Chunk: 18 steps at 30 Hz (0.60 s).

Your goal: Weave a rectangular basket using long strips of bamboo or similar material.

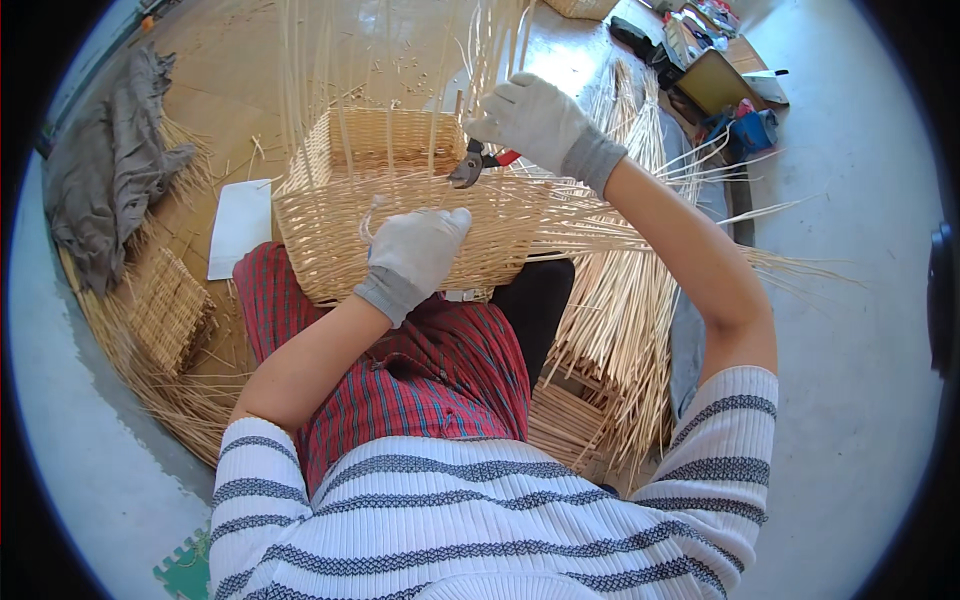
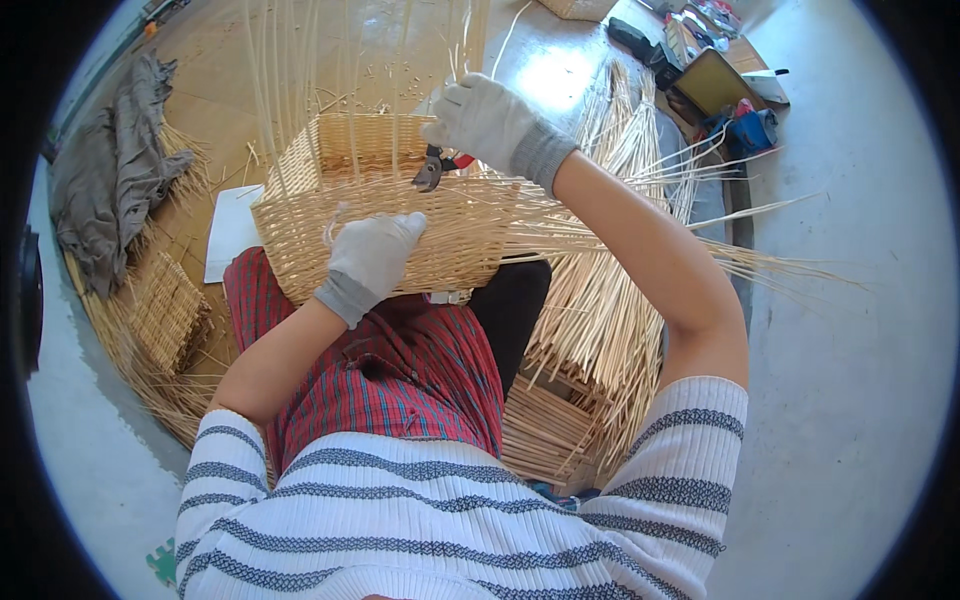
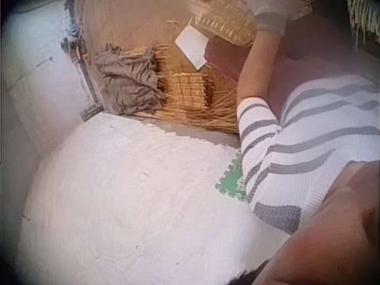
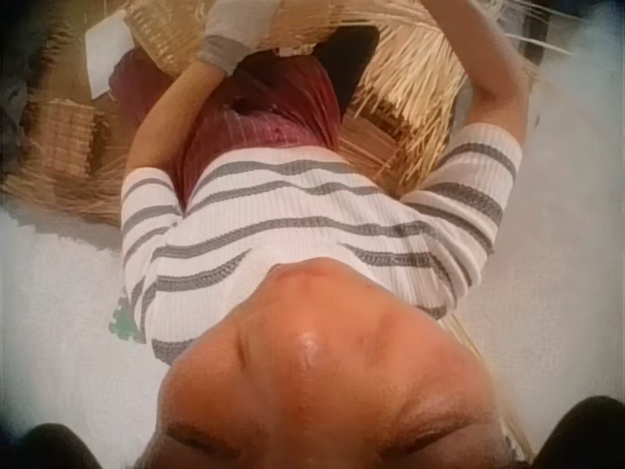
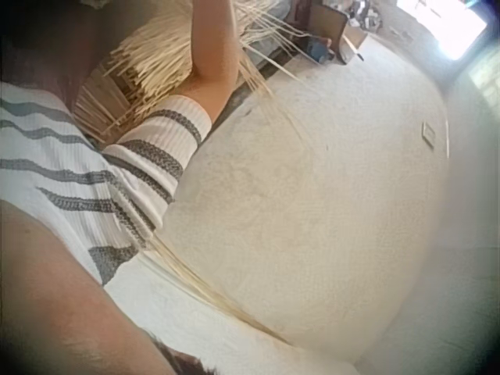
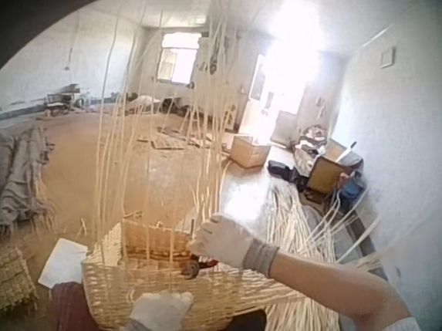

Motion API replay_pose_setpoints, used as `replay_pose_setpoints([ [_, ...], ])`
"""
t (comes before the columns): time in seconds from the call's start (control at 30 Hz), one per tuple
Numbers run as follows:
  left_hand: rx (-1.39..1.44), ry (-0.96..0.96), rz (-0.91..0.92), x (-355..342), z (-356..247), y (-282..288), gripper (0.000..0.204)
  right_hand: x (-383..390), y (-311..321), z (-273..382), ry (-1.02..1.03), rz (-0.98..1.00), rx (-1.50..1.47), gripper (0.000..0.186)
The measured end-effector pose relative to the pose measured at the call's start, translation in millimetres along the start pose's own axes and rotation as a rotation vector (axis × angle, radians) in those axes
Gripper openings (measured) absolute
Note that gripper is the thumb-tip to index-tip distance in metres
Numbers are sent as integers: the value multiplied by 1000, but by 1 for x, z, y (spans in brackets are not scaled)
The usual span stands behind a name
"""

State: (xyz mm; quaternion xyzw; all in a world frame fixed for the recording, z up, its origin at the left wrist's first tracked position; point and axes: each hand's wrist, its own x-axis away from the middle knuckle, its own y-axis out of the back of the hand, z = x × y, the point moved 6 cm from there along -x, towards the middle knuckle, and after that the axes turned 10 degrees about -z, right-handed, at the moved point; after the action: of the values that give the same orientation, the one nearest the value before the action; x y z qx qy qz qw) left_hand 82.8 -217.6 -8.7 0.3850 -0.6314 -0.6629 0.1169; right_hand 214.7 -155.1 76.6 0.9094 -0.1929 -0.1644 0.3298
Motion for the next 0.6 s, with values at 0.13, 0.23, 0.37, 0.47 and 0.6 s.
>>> replay_pose_setpoints([
  [0.13, -3, 25, -9, 2, 0, -8, 11, -3, -3, 6, 2, -12, -66, 25],
  [0.23, 30, 50, 123, 4, -5, -19, 13, -4, 2, 6, -21, 187, -44, 16],
  [0.37, 98, -65, 158, 7, -36, -26, 21, 11, 5, -22, -198, 335, -59, 25],
  [0.47, 79, -86, 235, -11, -58, -17, 42, 19, 7, -31, -203, 438, -15, 25],
  [0.6, 174, 87, 266, -59, -52, -36, 60, 6, -4, -19, -165, 488, 88, 21],
])
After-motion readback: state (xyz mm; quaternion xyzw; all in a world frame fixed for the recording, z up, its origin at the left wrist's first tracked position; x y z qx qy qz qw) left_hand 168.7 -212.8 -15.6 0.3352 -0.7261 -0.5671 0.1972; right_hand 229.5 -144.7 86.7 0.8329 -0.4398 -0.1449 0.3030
